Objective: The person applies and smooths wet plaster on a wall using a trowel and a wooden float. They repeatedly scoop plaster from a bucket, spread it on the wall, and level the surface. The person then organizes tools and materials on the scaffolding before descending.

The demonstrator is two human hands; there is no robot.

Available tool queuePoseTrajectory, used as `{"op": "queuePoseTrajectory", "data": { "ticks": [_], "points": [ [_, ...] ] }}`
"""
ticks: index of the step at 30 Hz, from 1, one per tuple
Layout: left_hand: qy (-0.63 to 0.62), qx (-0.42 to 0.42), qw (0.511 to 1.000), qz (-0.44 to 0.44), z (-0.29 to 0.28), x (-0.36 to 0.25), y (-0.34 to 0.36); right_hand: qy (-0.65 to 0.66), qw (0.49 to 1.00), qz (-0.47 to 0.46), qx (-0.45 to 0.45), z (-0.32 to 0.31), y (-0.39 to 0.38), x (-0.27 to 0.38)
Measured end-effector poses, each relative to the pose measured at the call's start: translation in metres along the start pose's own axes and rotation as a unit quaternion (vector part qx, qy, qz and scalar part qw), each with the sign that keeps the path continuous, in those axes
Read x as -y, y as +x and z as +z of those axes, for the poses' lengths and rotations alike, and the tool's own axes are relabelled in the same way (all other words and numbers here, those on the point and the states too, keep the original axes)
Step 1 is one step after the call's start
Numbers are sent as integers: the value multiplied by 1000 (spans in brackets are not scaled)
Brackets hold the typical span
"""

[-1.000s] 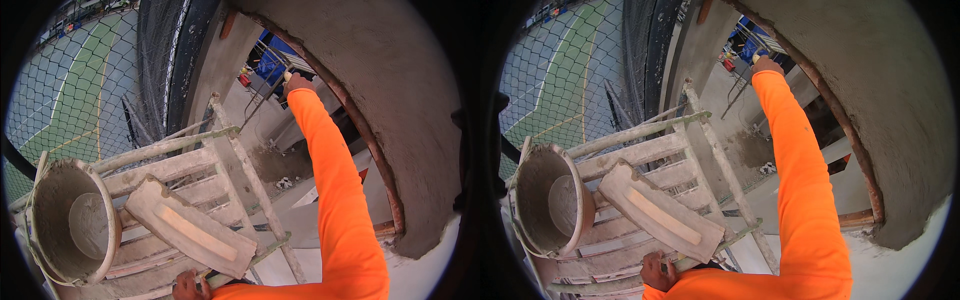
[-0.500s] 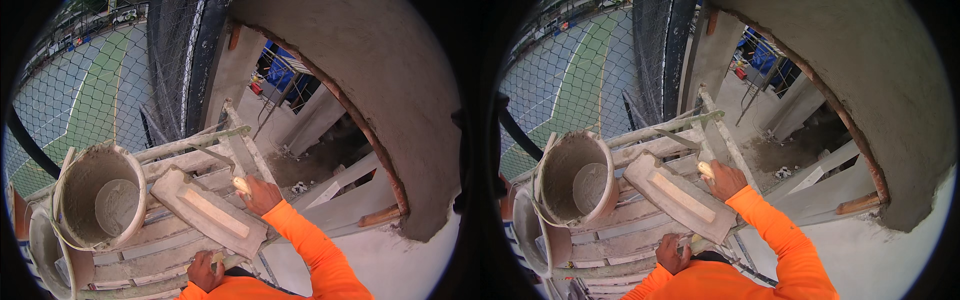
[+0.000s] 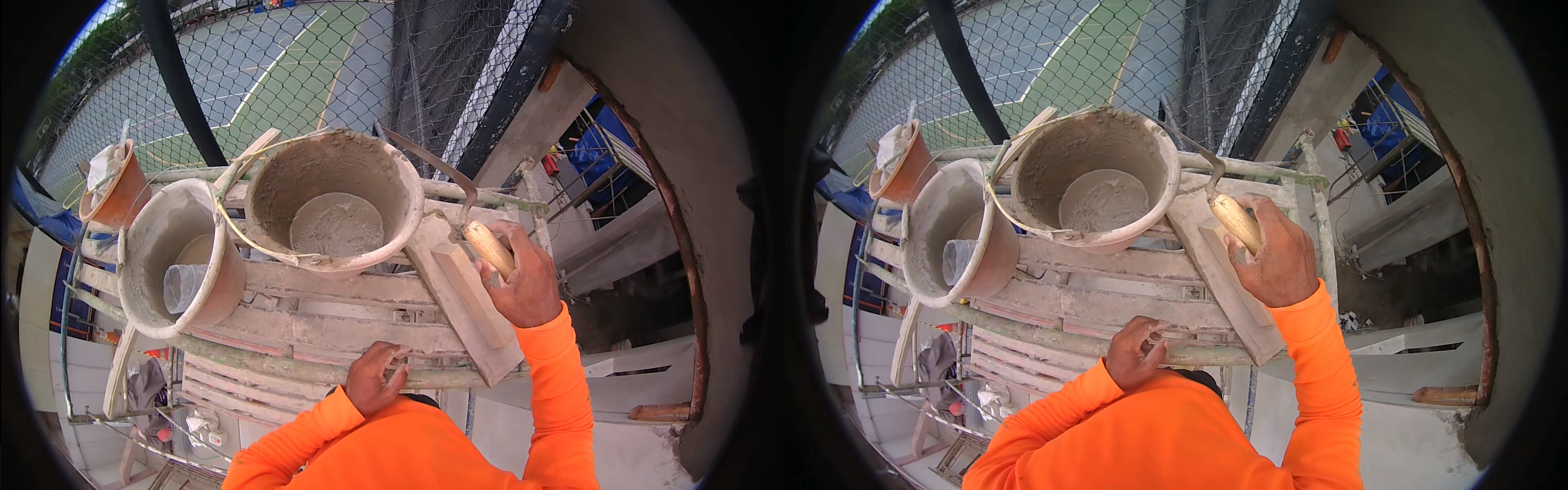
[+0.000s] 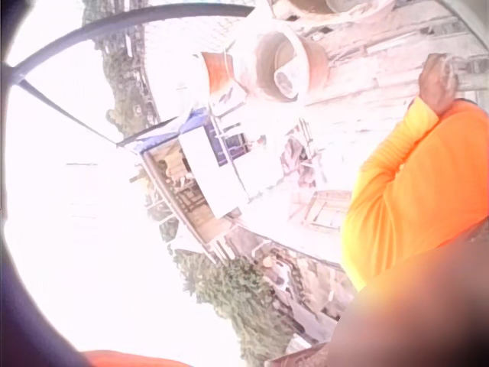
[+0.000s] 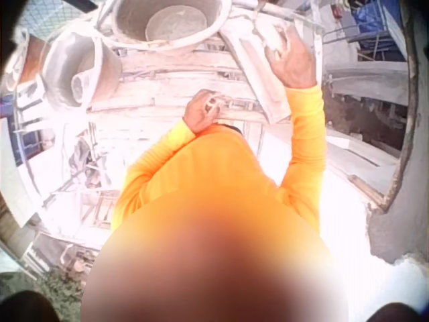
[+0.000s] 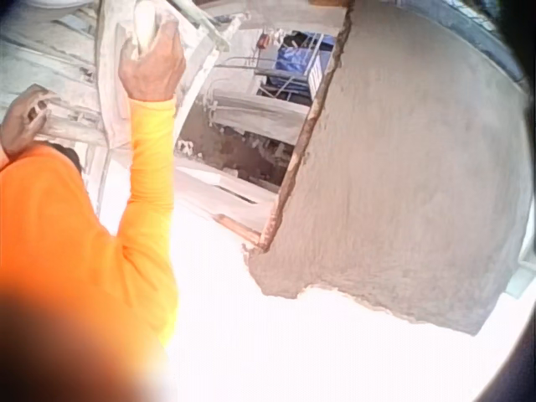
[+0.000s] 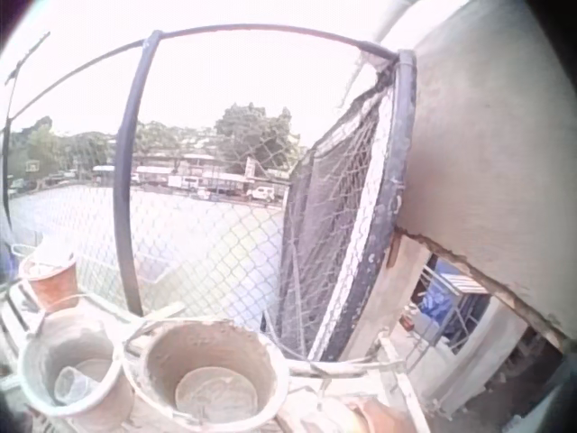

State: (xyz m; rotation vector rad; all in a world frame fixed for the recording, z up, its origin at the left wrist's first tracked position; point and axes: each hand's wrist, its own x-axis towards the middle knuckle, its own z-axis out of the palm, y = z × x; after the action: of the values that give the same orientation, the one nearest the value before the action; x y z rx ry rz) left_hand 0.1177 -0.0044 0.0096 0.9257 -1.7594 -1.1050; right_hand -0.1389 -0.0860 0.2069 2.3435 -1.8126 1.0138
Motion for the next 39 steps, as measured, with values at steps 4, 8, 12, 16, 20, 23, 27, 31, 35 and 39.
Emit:
{"op": "queuePoseTrajectory", "data": {
  "ticks": [4, 8, 12, 16, 20, 23, 27, 31, 35, 39],
  "points": [
    [41, -43, 997, -40, -39, 0, -13, -45, 992, -99, 63, 10, 40, 25],
    [-60, -173, 975, -122, -83, 7, 1, -160, 968, -147, 124, 40, 89, 41],
    [-206, -274, 925, -161, -135, 2, 45, -287, 917, -160, 227, 80, 138, 55],
    [-293, -256, 901, -190, -159, -9, 94, -318, 895, -165, 264, 118, 150, 77],
    [-344, -205, 901, -169, -162, -12, 120, -295, 905, -144, 271, 105, 143, 73],
    [-377, -208, 893, -133, -156, -10, 125, -293, 917, -109, 246, 84, 142, 59],
    [-305, -261, 913, -67, -140, -22, 121, -291, 919, -79, 252, 74, 136, 56],
    [-101, -313, 944, -12, -110, -51, 109, -292, 907, -112, 282, 74, 120, 85],
    [-24, -339, 940, -30, -112, -59, 125, -236, 916, -161, 281, 64, 131, 126],
    [-154, -367, 916, -44, -131, -40, 140, -244, 913, -143, 293, 60, 144, 135]
  ]
}}
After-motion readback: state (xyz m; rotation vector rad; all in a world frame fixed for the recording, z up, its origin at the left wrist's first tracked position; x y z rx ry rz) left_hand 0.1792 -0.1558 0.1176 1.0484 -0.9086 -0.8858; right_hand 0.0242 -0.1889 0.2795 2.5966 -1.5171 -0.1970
